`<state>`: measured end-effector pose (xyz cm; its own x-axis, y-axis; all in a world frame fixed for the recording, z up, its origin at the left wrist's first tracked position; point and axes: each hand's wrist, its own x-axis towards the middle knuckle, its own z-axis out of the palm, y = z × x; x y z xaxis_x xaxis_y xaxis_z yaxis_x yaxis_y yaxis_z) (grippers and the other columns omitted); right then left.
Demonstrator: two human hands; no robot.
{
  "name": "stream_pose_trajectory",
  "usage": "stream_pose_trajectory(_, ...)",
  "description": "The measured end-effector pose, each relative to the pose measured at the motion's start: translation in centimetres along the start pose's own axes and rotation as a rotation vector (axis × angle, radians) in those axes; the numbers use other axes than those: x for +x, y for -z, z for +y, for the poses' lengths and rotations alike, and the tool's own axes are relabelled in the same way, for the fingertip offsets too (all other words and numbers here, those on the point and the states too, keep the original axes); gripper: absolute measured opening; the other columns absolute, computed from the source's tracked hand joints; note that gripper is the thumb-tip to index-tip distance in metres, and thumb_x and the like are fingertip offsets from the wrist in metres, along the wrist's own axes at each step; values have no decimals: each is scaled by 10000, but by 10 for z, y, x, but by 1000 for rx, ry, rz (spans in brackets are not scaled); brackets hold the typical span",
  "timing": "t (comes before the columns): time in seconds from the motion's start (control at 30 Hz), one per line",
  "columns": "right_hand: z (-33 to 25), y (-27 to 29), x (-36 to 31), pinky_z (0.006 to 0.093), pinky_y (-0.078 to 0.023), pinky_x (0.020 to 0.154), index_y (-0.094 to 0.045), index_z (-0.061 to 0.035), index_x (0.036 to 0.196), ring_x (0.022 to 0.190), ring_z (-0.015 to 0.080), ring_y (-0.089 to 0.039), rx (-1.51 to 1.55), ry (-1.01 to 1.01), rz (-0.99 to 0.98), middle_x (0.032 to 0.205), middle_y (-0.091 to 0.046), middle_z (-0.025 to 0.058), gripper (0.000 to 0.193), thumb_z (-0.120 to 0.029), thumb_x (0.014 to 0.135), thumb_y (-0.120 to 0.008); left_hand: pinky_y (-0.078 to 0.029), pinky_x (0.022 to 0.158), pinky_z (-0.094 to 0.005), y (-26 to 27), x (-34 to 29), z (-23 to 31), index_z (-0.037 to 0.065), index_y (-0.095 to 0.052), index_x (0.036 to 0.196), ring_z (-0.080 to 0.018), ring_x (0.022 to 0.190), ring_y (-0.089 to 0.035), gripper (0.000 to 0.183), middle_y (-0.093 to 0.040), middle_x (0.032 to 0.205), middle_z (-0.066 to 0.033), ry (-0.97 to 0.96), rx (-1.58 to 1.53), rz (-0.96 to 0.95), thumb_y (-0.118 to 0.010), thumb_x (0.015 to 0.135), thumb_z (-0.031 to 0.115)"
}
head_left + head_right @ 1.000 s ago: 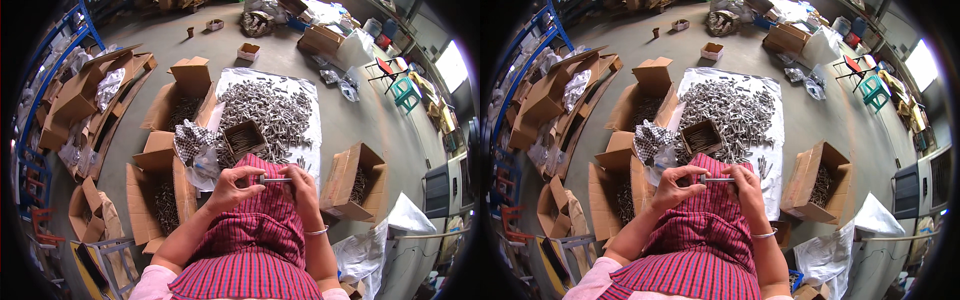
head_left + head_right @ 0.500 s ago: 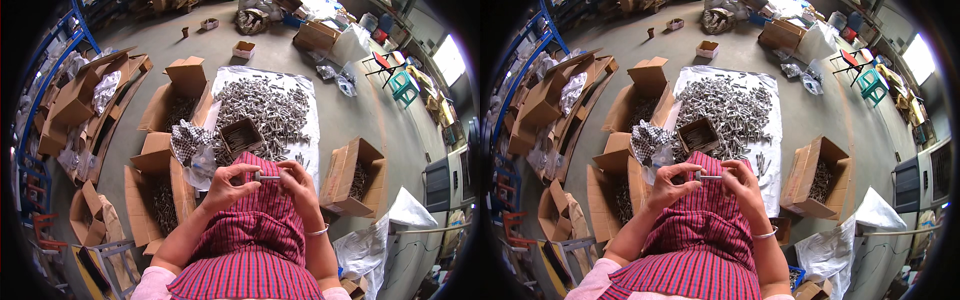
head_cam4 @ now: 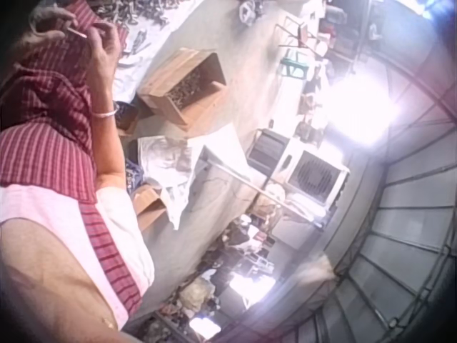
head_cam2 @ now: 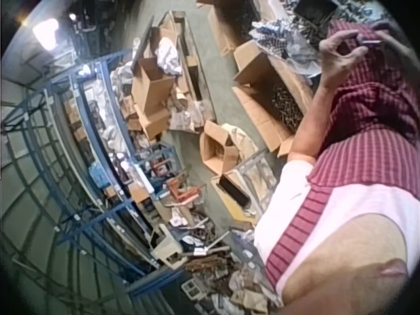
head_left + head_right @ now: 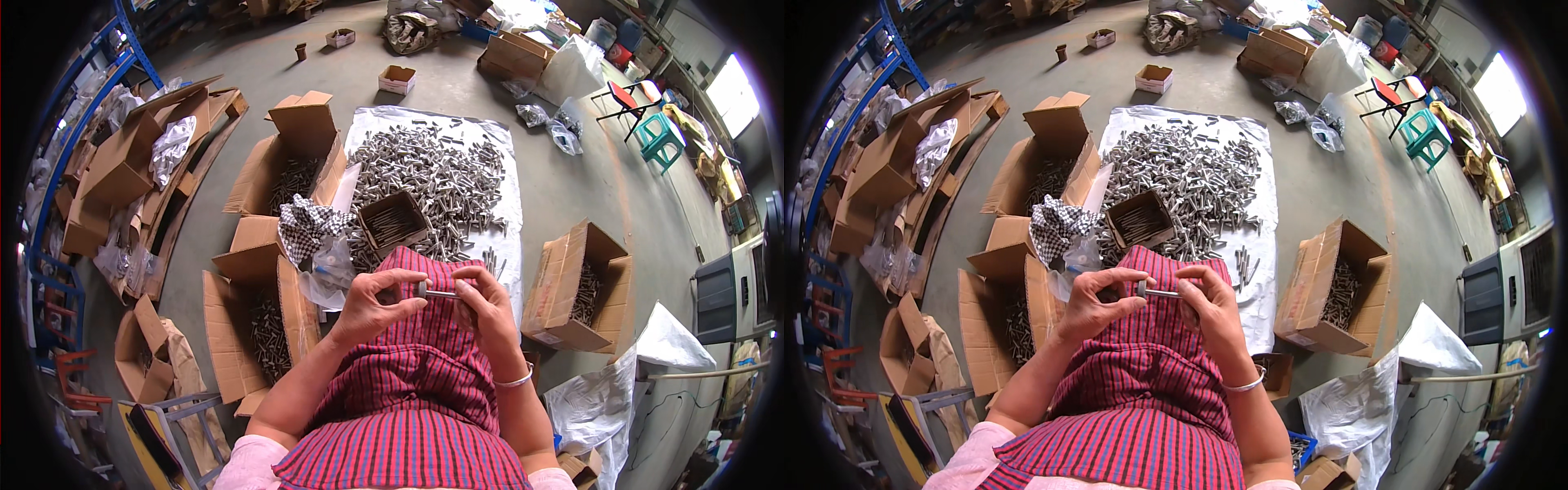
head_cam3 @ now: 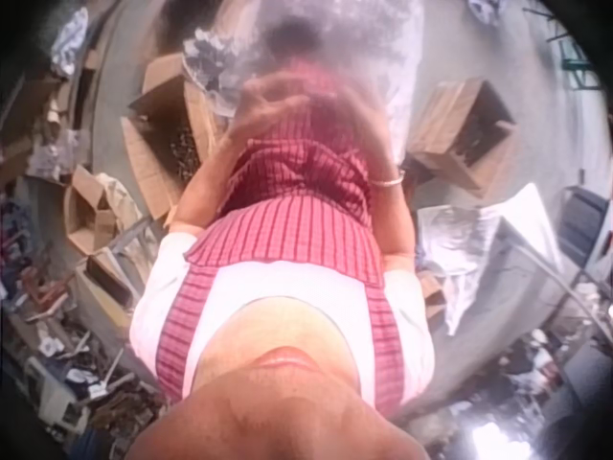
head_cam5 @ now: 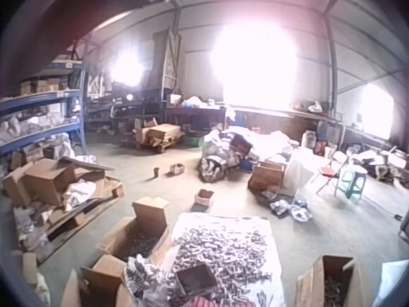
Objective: The person assembles small metal rods and metal plates by hand.
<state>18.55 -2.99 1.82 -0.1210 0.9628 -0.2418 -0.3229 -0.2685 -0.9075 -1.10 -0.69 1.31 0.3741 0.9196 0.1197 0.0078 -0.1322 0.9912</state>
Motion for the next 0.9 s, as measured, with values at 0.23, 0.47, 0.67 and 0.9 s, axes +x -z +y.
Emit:
stream_pose_trajectory(0.23,-5,14,6,202,-362,486,-484,-7,1108,571,62,-462,1,-186,-145,695,-490,15,266,-153,888,-516,-338,484,-151,0,2,0,18,-631,1027,19,541,-419,287,-543,649,75,-4,-21,42,-696,749,38)
stream_pose_trajectory(0.47,-1,12,6,191,-311,430,-537,-33,1029,488,41,-403,33,-31,-32,635,-471,-21,170,-133,891,-521,-359,493,-150,-5,4,-9,14,-631,1027,14,545,-438,282,-579,697,67,-53,-41,68,-692,753,38)
stream_pose_trajectory(0.67,8,4,3,182,-284,398,-553,-48,1005,442,37,-387,-1,105,69,590,-464,-26,168,-181,906,-520,-420,553,-158,-8,5,-6,10,-630,1024,-2,574,-482,283,-629,768,34,-48,-23,62,-691,749,44)
stream_pose_trajectory(0.9,1,8,-1,182,-264,372,-517,-32,1035,405,43,-359,0,3,62,522,-402,-34,219,-221,929,-484,-419,567,-162,-8,4,-4,16,-634,1021,0,601,-491,290,-621,754,35,87,-16,-1,-696,740,47)
